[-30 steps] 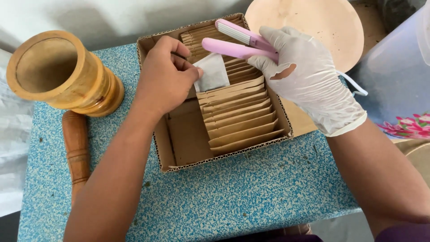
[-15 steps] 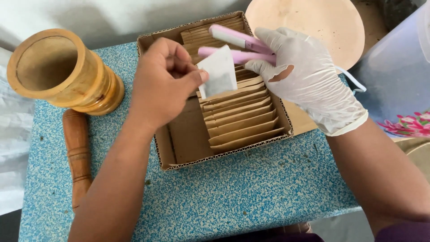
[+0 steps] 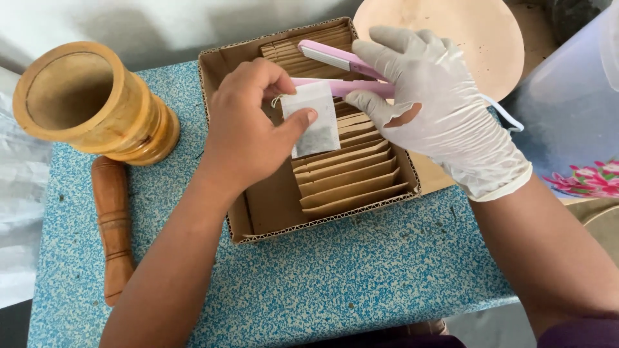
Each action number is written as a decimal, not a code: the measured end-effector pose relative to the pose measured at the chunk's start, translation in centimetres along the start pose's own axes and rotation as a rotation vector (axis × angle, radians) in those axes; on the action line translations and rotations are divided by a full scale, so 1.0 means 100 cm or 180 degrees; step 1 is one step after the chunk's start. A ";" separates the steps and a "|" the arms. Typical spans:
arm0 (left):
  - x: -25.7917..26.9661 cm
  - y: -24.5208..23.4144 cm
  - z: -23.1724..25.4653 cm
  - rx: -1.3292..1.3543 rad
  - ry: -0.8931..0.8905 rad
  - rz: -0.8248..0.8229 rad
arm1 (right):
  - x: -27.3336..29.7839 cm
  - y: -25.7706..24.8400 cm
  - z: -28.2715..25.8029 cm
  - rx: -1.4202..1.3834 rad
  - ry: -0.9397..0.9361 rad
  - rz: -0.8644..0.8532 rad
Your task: Sealing small tea bags with a handheld heat sealer and organizing them into paper pouches.
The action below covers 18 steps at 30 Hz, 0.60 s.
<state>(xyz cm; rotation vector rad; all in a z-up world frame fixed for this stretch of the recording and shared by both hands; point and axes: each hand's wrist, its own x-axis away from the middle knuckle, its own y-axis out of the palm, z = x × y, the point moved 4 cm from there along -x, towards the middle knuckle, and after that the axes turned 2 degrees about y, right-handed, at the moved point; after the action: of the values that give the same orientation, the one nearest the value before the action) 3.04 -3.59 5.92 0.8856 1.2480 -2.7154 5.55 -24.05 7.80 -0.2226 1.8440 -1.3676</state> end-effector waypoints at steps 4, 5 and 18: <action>0.002 0.004 0.014 -0.0473 0.0535 -0.0100 | 0.009 0.006 0.003 0.0303 -0.0161 0.0304; 0.002 0.006 0.016 -0.0356 0.0658 -0.0194 | 0.011 0.005 0.002 0.0330 -0.0207 0.0299; -0.020 0.032 0.066 -0.0348 0.1149 -0.1023 | 0.053 -0.030 0.013 0.0666 -0.0242 0.0708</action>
<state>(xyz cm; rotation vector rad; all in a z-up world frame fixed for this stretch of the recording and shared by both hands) 2.33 -10.81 8.15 1.3089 1.7229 -2.7628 1.98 -29.17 7.63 0.0376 1.5972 -1.3633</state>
